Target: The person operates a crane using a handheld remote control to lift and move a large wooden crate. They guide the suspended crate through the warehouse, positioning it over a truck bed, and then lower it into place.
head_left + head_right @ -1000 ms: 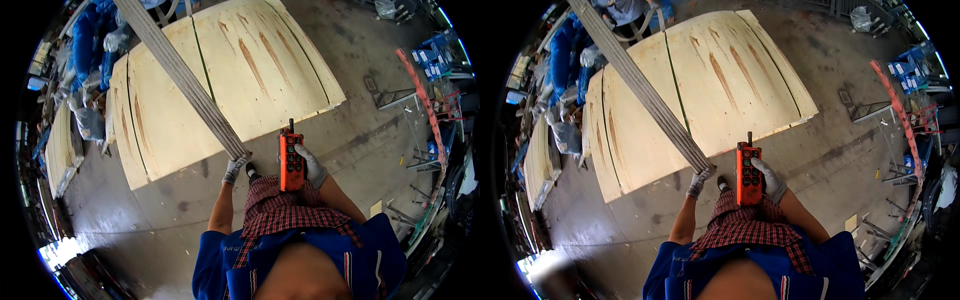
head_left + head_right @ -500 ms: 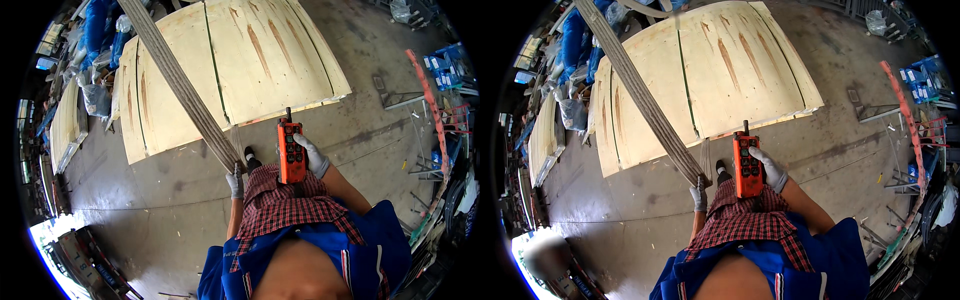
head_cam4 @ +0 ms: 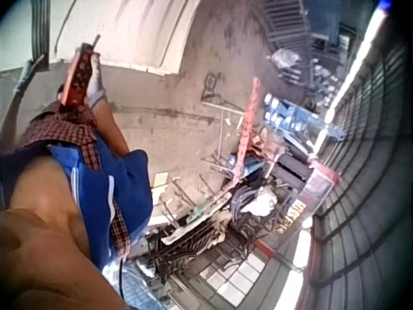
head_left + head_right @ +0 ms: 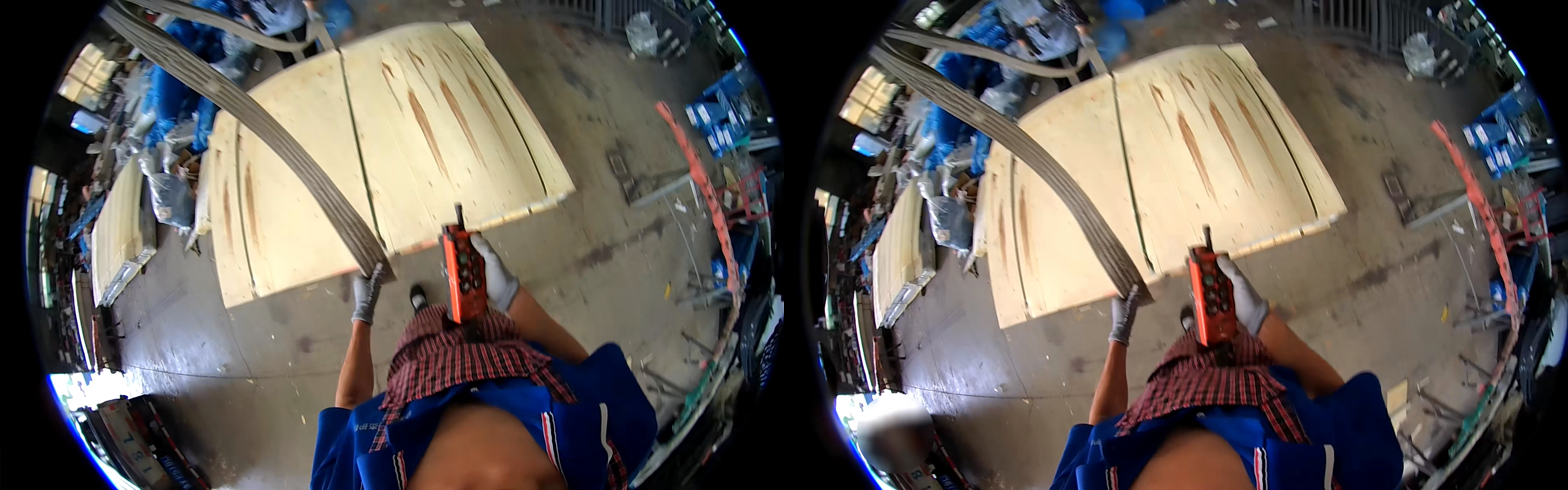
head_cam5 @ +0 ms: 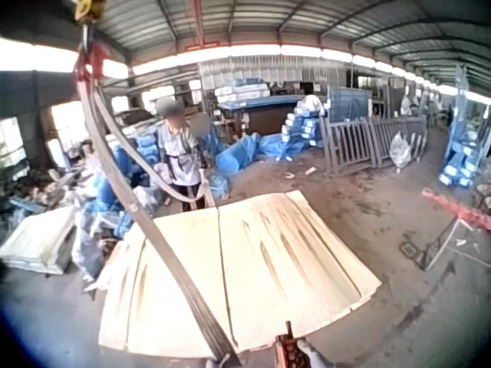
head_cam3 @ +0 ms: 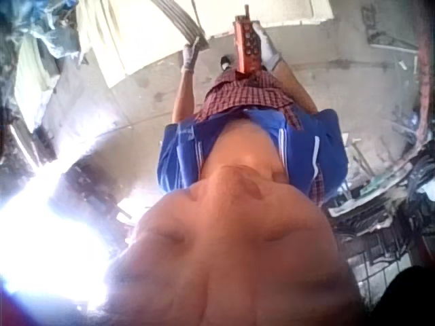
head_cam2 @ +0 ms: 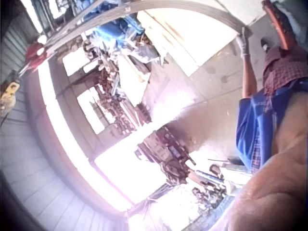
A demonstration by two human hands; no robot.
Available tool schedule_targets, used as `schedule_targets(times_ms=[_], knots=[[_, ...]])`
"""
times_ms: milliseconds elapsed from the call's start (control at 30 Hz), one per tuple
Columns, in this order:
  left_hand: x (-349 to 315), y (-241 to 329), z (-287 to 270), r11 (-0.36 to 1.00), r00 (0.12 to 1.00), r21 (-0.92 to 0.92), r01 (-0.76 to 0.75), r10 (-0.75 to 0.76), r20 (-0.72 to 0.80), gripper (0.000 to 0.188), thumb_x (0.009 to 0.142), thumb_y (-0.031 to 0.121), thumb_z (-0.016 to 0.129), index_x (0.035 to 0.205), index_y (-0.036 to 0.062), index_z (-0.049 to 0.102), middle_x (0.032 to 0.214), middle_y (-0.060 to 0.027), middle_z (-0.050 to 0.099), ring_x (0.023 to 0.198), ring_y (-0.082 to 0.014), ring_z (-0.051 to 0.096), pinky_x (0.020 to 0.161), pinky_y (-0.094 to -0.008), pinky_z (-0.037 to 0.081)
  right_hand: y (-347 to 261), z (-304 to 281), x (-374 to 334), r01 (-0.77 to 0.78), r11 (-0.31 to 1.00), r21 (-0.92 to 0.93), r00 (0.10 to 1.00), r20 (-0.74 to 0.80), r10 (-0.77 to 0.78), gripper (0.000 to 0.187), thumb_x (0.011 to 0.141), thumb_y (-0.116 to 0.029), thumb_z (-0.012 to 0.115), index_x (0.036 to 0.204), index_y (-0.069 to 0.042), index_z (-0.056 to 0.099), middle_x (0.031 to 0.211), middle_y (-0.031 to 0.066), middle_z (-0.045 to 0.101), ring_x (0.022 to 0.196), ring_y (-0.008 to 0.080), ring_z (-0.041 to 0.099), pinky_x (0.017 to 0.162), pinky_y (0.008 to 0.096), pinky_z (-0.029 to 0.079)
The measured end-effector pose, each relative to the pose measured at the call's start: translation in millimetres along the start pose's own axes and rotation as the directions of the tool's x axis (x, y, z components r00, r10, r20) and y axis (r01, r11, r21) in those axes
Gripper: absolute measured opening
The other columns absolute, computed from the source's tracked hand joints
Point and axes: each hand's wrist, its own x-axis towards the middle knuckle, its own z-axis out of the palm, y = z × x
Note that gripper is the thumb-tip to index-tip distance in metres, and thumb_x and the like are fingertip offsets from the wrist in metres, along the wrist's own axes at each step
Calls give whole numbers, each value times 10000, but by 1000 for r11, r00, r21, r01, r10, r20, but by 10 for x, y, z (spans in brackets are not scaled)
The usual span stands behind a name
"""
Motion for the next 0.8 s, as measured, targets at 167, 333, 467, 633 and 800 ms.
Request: schedule_targets(times_ms=[167,333,467,633,800], knots=[[755,-250,125,990,988,-92,108,-97,122,550,851,507,658,876,-42,687,720,-16,632,657,-80,526,582,-265,446,37,84,165,61,998,9,998,-23,-61,597,950,-590,351,1260,-122,554,854,66,653,722,172,622,670,317,533],[1148,-469,270,992,951,88,89,-110,290,667,886,551,558,1044,-92,639,859,-76,671,799,-134,577,749,-325,483,82,-29,156,79,996,-50,995,-60,-82,574,957,-567,368,1222,-103,577,852,50,665,714,178,634,657,338,544],[1413,-623,698,974,848,66,216,-220,483,645,871,589,555,1027,-25,675,892,-62,677,813,-158,608,718,-320,466,23,-277,74,210,978,-10,976,-62,-210,557,929,-576,434,1180,-104,589,831,50,652,699,174,625,647,337,542],[1200,-681,579,954,891,-19,298,-272,363,651,824,614,607,1127,38,625,997,-15,625,871,-155,567,721,-308,448,90,-230,169,181,982,-62,979,-78,-186,533,928,-566,441,1155,-108,593,835,48,648,699,181,625,646,343,543],[1055,-602,727,941,920,-184,286,-216,326,439,882,457,629,1084,67,636,940,-7,654,774,-86,576,644,-232,452,-27,-330,171,198,976,-93,974,-89,-206,534,913,-584,455,1121,-114,601,849,57,657,723,198,635,661,356,548]])
